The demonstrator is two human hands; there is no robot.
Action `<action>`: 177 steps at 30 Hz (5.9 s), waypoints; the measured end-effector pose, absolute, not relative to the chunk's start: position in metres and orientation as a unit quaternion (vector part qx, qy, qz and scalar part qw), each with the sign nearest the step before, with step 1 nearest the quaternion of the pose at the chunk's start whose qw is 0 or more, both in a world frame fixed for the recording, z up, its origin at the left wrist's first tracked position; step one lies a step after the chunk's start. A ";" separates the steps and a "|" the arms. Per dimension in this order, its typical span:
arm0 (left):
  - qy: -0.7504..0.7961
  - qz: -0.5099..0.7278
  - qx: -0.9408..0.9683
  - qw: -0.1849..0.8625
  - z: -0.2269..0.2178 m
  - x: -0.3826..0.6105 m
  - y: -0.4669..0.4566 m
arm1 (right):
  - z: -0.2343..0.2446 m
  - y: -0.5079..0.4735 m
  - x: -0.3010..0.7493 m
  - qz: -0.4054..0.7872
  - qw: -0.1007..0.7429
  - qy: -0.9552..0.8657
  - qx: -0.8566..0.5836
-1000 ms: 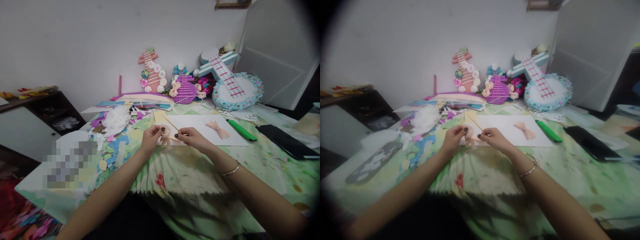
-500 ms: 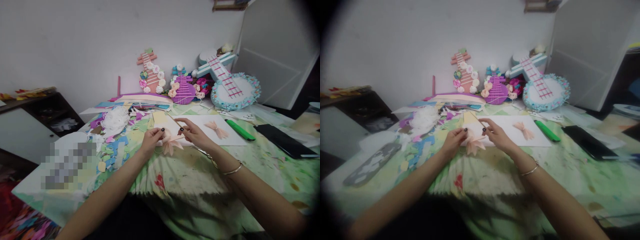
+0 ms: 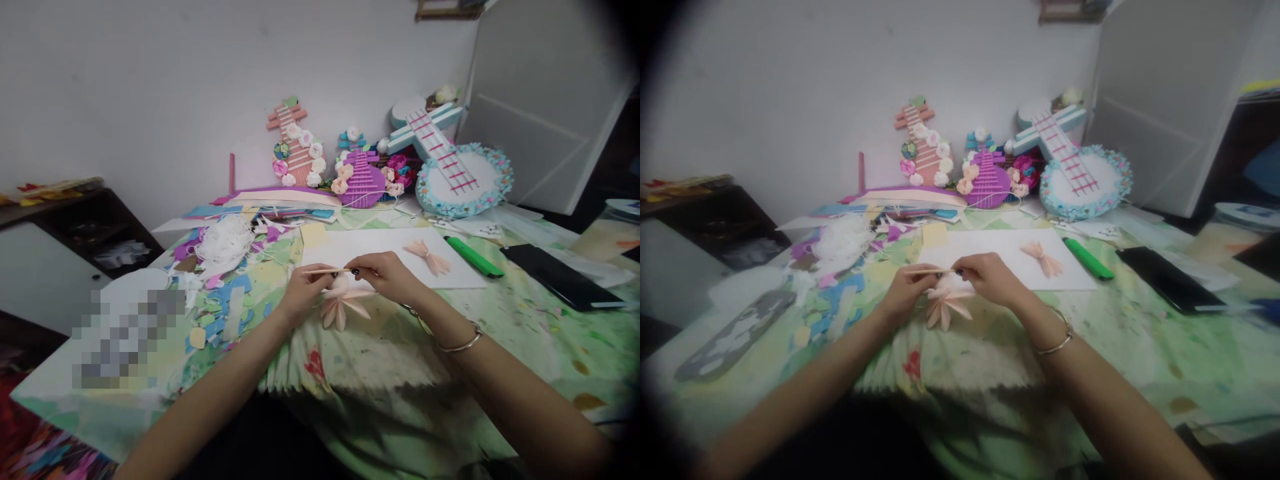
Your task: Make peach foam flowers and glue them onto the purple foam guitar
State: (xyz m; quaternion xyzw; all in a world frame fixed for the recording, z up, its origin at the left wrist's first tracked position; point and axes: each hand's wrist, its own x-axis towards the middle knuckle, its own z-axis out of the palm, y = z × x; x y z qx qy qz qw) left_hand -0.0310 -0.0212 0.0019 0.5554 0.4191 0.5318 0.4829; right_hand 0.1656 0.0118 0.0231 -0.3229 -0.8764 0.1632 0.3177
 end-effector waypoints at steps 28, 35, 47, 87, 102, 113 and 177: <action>0.444 0.523 0.555 0.471 0.007 -0.031 -0.024 | 0.021 0.014 0.169 0.142 0.308 -0.881 -0.331; 0.445 0.507 0.569 0.470 0.007 -0.031 -0.025 | 0.023 0.010 0.169 0.141 0.285 -0.881 -0.350; 0.437 0.508 0.575 0.469 0.005 -0.033 -0.024 | 0.025 0.006 0.167 0.140 0.293 -0.883 -0.339; 0.467 0.549 0.557 0.414 0.009 -0.028 -0.026 | 0.018 0.002 0.159 -0.080 0.351 -0.878 -0.315; 0.454 0.541 0.581 0.404 0.006 -0.030 -0.024 | 0.022 -0.007 0.159 -0.097 0.326 -0.863 -0.373; 0.456 0.560 0.534 0.440 0.007 -0.029 -0.024 | 0.020 -0.007 0.160 -0.115 0.360 -0.851 -0.365; 0.448 0.589 0.503 0.445 0.006 -0.031 -0.025 | 0.021 -0.010 0.161 -0.088 0.380 -0.843 -0.369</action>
